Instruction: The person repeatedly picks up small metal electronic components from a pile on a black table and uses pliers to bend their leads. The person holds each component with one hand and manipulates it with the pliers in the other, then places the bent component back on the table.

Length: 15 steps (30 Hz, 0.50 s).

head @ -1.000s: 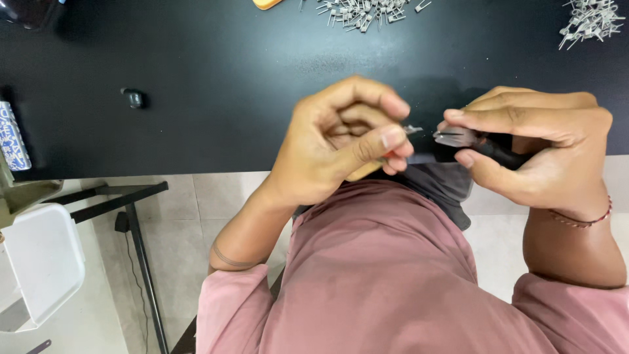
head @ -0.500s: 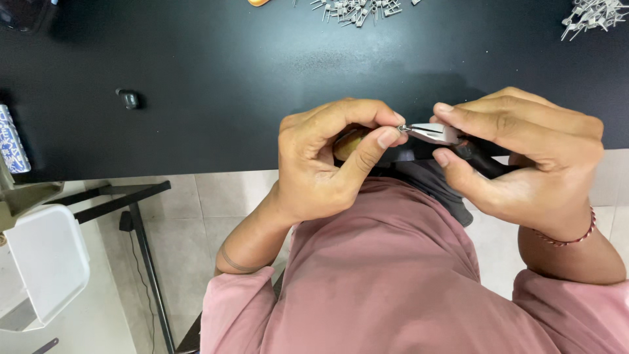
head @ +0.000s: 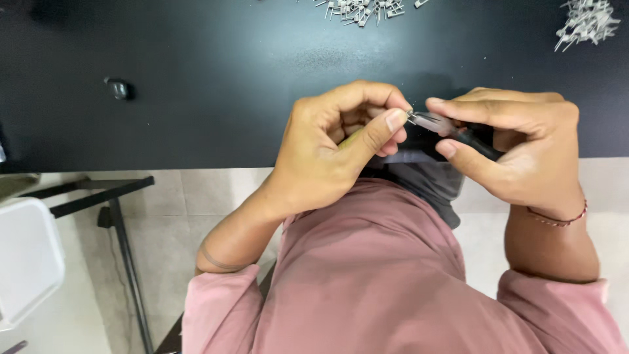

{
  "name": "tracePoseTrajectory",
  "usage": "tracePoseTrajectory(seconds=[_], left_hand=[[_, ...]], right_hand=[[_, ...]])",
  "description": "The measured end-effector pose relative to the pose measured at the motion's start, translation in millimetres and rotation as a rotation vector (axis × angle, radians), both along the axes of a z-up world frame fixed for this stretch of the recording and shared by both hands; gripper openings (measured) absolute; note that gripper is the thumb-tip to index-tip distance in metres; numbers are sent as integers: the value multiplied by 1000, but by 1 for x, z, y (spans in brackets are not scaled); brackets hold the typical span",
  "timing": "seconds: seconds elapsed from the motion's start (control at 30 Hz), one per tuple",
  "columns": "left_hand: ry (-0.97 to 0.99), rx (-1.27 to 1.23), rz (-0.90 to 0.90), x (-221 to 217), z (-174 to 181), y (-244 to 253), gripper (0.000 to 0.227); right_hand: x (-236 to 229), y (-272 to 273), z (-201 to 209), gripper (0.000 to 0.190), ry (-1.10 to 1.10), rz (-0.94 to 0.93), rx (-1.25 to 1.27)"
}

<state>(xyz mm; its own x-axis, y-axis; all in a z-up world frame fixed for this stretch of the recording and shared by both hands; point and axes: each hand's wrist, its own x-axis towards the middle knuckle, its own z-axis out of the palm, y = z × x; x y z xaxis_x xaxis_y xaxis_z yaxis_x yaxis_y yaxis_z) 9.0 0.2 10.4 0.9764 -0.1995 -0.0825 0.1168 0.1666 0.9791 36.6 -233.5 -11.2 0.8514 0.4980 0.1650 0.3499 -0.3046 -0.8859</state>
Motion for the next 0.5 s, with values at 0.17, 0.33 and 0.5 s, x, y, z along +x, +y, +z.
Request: tracePoseTrajectory(seconds=[0.17, 0.33, 0.5], left_hand=[[44, -18, -2, 3, 8, 1, 15], [41, 4, 15, 2, 5, -3, 13], [40, -20, -17, 3, 4, -3, 17]], right_hand=[[-9, 3, -9, 29, 129, -90, 171], [-17, 36, -17, 43, 304, -279, 515], [-20, 55, -7, 23, 229, -347, 449]])
